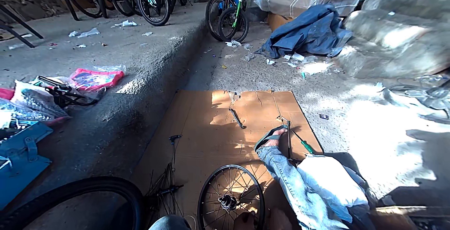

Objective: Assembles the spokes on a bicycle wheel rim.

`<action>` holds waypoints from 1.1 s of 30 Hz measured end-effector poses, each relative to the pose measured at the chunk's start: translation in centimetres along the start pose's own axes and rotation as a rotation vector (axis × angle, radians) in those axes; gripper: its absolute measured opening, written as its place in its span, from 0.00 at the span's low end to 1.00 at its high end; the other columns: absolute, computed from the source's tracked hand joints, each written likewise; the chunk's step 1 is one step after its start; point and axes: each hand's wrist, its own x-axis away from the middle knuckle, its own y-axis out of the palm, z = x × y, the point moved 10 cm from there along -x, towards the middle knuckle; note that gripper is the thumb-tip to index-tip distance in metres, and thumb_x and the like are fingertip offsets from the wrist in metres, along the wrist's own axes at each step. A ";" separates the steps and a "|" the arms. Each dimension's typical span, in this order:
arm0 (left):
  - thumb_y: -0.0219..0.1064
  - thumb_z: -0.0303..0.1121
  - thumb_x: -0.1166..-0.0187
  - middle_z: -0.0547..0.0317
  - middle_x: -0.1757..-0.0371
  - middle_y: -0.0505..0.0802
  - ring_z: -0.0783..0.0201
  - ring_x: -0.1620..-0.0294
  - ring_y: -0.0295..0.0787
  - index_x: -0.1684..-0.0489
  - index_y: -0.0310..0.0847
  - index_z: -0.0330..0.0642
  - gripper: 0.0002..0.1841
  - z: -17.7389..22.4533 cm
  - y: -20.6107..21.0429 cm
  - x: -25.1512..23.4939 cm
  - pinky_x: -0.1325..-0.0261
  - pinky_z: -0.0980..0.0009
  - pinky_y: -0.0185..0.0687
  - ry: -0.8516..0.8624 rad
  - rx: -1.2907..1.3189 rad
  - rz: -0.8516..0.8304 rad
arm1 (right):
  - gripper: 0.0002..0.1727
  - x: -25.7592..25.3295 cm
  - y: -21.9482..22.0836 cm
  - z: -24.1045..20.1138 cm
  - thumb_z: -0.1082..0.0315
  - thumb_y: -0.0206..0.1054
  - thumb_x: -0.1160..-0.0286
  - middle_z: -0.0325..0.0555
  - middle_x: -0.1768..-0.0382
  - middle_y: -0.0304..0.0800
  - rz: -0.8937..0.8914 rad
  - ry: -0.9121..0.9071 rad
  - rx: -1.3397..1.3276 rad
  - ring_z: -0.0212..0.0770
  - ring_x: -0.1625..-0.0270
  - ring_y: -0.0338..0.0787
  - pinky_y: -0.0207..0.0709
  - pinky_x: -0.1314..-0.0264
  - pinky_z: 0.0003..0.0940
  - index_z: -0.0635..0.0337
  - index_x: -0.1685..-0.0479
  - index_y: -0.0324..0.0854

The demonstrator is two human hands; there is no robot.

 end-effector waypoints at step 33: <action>0.68 0.49 0.15 0.55 0.62 0.97 0.61 0.61 0.93 0.62 0.93 0.39 0.21 -0.5 0.7 -2.3 0.51 0.57 0.85 -0.082 0.147 -0.016 | 0.09 5.8 -3.7 -1.4 0.70 0.76 0.31 0.54 0.55 0.94 0.376 -0.379 -0.673 0.44 0.51 0.93 0.86 0.40 0.43 0.65 0.55 0.92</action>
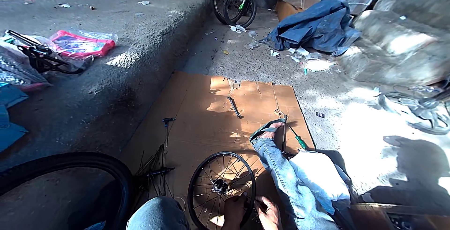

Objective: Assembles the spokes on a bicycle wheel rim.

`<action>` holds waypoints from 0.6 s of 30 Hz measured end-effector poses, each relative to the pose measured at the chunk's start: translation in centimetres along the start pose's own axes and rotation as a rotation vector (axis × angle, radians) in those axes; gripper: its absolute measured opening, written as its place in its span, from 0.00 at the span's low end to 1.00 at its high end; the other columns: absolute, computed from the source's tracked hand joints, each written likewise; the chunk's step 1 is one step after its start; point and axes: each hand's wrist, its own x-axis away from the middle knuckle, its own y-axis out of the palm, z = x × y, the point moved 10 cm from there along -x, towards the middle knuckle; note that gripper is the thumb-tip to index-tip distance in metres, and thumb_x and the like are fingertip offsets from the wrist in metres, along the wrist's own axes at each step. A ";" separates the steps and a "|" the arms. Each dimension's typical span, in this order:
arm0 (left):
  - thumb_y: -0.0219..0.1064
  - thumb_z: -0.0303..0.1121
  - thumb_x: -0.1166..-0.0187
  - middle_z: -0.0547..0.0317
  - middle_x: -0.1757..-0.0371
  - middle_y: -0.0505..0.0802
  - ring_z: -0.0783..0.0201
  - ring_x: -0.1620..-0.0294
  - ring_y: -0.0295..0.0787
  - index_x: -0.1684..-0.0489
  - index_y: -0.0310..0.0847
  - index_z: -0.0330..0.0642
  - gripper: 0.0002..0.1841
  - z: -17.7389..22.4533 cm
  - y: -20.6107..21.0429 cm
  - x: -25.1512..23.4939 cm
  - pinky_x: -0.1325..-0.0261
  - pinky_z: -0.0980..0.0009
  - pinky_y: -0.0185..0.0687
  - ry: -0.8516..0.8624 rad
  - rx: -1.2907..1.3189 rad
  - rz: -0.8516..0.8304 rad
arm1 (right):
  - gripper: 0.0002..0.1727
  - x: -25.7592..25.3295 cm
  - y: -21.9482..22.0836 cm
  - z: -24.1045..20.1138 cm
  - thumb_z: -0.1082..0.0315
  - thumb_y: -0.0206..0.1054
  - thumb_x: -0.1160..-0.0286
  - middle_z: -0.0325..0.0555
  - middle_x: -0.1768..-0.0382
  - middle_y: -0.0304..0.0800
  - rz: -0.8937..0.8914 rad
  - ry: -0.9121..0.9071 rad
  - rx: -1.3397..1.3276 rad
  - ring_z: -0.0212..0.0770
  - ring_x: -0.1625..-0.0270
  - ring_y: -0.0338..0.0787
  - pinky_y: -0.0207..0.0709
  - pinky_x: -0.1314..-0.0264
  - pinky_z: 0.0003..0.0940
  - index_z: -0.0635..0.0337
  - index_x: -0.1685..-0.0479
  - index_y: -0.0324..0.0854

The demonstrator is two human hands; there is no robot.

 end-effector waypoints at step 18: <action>0.67 0.56 0.17 0.55 0.61 0.97 0.58 0.56 0.95 0.64 0.94 0.43 0.24 -1.2 0.3 -0.8 0.44 0.50 0.86 -0.044 -0.057 -0.003 | 0.09 0.4 -0.5 -1.7 0.72 0.77 0.35 0.54 0.56 0.94 0.063 -0.154 0.161 0.43 0.55 0.94 0.89 0.46 0.42 0.65 0.58 0.93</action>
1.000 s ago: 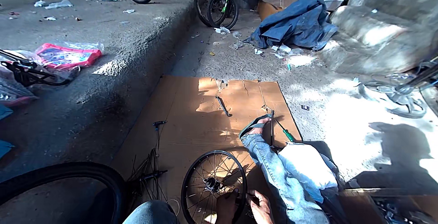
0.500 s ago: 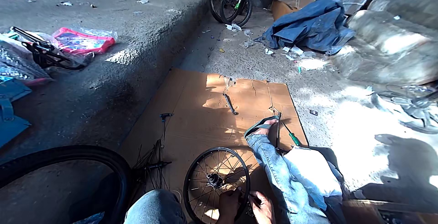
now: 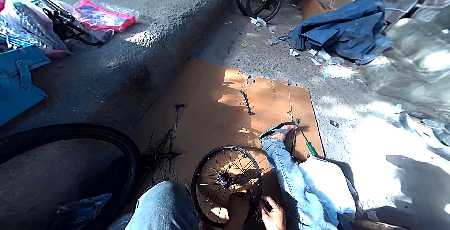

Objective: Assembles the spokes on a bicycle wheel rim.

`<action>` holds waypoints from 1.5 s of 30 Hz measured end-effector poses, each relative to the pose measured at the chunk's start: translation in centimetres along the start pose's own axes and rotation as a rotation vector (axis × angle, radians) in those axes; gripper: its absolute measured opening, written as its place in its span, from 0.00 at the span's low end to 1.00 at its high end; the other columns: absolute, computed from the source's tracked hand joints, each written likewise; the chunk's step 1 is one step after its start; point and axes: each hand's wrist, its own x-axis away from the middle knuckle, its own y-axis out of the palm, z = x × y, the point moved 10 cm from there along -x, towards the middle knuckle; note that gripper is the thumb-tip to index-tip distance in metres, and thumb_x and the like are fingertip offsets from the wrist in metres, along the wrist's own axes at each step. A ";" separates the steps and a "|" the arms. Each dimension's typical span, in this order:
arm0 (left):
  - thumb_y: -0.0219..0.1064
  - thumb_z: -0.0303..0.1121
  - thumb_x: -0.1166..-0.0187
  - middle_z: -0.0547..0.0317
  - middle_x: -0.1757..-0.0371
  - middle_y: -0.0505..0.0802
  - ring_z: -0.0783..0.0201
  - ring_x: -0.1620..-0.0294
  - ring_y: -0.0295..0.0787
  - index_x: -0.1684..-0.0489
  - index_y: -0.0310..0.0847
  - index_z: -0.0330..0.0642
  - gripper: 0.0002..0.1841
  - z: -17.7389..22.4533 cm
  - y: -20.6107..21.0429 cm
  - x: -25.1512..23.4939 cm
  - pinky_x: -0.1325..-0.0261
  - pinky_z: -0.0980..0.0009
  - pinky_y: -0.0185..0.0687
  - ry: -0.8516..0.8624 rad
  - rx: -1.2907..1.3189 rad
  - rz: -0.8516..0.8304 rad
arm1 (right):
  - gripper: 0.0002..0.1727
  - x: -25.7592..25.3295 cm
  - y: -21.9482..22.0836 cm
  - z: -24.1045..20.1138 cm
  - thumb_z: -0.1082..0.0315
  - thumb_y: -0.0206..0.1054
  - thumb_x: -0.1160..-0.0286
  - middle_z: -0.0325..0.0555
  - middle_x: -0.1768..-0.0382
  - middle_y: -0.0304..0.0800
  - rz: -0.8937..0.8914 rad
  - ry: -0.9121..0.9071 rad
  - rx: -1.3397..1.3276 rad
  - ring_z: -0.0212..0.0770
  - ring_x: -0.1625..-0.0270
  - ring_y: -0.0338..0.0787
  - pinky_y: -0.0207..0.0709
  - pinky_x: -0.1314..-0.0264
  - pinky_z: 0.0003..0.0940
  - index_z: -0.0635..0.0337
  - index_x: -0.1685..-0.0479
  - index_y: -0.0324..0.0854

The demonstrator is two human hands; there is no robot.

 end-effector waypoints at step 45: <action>0.69 0.54 0.18 0.51 0.63 0.96 0.56 0.59 0.94 0.63 0.93 0.38 0.23 0.5 -0.4 0.4 0.47 0.51 0.87 0.026 -0.012 0.004 | 0.09 0.0 0.6 1.2 0.73 0.75 0.31 0.53 0.60 0.95 -0.100 0.173 -0.148 0.43 0.56 0.94 0.86 0.44 0.43 0.67 0.55 0.91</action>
